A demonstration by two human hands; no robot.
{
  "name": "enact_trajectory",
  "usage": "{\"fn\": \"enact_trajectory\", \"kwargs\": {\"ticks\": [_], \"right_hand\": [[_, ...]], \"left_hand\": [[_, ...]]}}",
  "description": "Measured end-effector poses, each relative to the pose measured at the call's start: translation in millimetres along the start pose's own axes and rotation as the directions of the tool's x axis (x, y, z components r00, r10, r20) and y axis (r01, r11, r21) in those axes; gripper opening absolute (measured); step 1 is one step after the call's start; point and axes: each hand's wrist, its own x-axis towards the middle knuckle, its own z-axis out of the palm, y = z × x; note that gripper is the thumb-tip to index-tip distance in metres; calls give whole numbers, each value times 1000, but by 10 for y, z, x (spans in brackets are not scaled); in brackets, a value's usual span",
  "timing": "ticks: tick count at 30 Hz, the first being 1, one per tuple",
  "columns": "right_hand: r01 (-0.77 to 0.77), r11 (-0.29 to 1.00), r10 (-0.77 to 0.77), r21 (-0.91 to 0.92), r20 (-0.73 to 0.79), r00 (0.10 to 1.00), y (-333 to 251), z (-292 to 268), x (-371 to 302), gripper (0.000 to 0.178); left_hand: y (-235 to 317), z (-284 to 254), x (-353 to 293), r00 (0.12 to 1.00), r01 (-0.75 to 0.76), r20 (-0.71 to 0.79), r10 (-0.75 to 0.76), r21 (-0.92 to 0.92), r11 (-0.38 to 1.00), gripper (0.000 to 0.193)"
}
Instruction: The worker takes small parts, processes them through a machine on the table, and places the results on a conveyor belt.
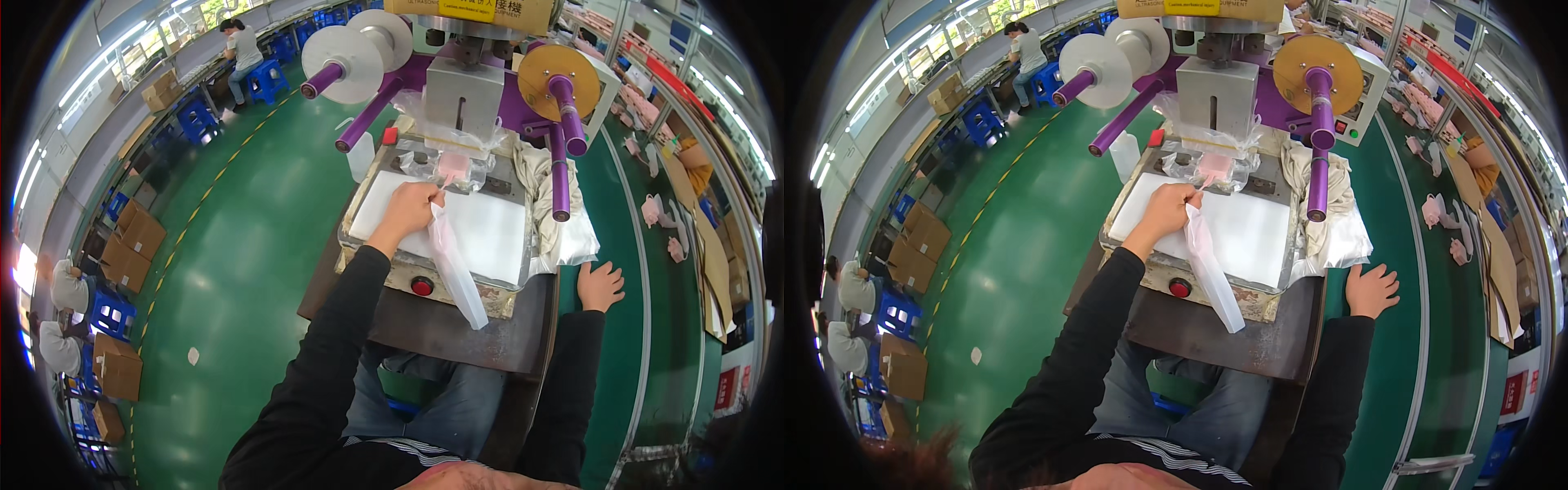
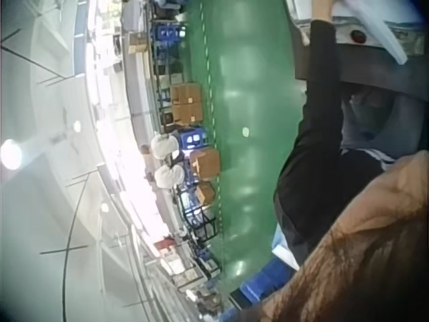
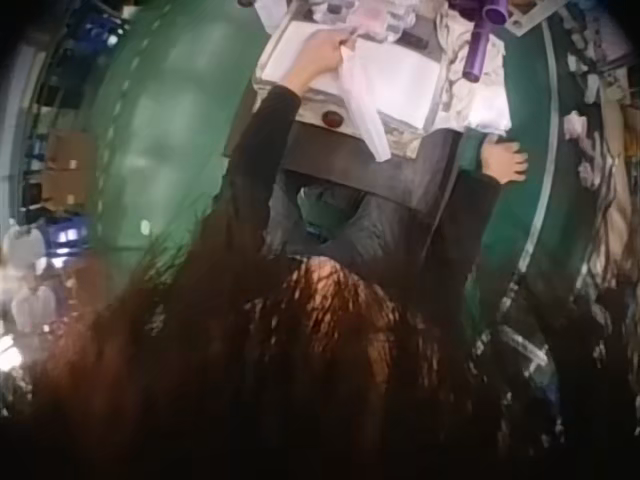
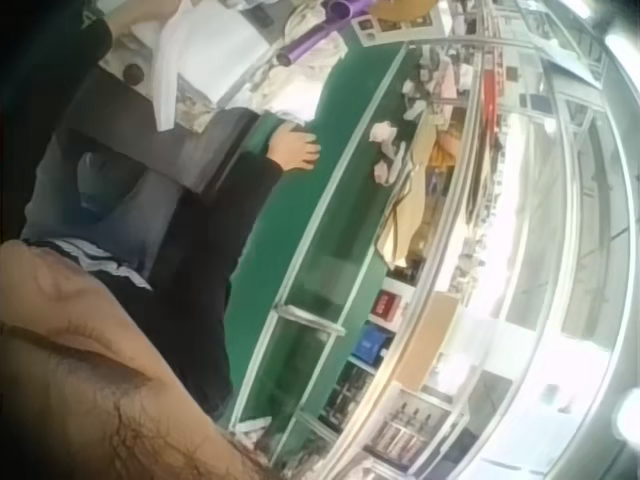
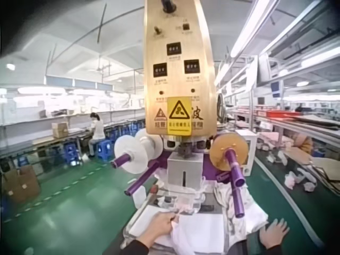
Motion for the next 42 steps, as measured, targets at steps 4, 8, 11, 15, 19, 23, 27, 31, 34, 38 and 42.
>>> {"fn": "enact_trajectory", "kwargs": {"ticks": [4, 8, 11, 15, 19, 23, 27, 31, 34, 38, 42], "right_hand": [[-2, 1000, 1, 23, 36, 999, -14, -64, -25, 75], [19, 1000, -19, 14, 30, 999, -21, -37, -29, 79], [26, 999, -27, 20, 33, 999, -79, -56, -39, 80], [6, 999, -5, 38, -29, 1000, 74, -50, -2, 78], [18, 998, -14, 56, -70, 997, -31, -19, -24, 77], [14, 994, -8, 106, -53, 999, -72, -10, -52, 80], [13, 991, -8, 131, -40, 999, 3, -67, -50, 81], [14, 991, -11, 133, -20, 1000, -16, -88, -79, 83], [13, 990, -11, 138, -16, 1000, -12, -87, -54, 83], [11, 991, -7, 132, -29, 1000, 4, -60, -49, 83], [11, 991, -7, 135, -28, 1000, -16, -74, -70, 82]], "left_hand": [[18, 5, -12, 999, 33, 21, -33, -21, 999, 28], [-72, 13, -61, 998, 57, -14, -59, -136, 989, 26], [-133, -32, -136, 988, 130, -52, -147, -252, 959, 25], [84, 21, -49, 991, 131, 50, -125, -146, 980, 27], [-82, 7, -49, 992, 109, 60, -109, -7, 994, 30], [-45, -29, -97, 996, 93, -6, -94, -72, 993, 21], [155, -39, -73, 997, 14, -75, -22, -105, 994, 30], [36, -16, -90, 999, -16, -47, 11, -105, 994, 33], [-59, -12, -71, 996, -91, -11, 90, -54, 994, 28], [-70, 11, -68, 996, -80, 24, 82, -86, 993, 25], [-137, 16, -69, 999, 36, 39, -30, -166, 986, 20]]}}
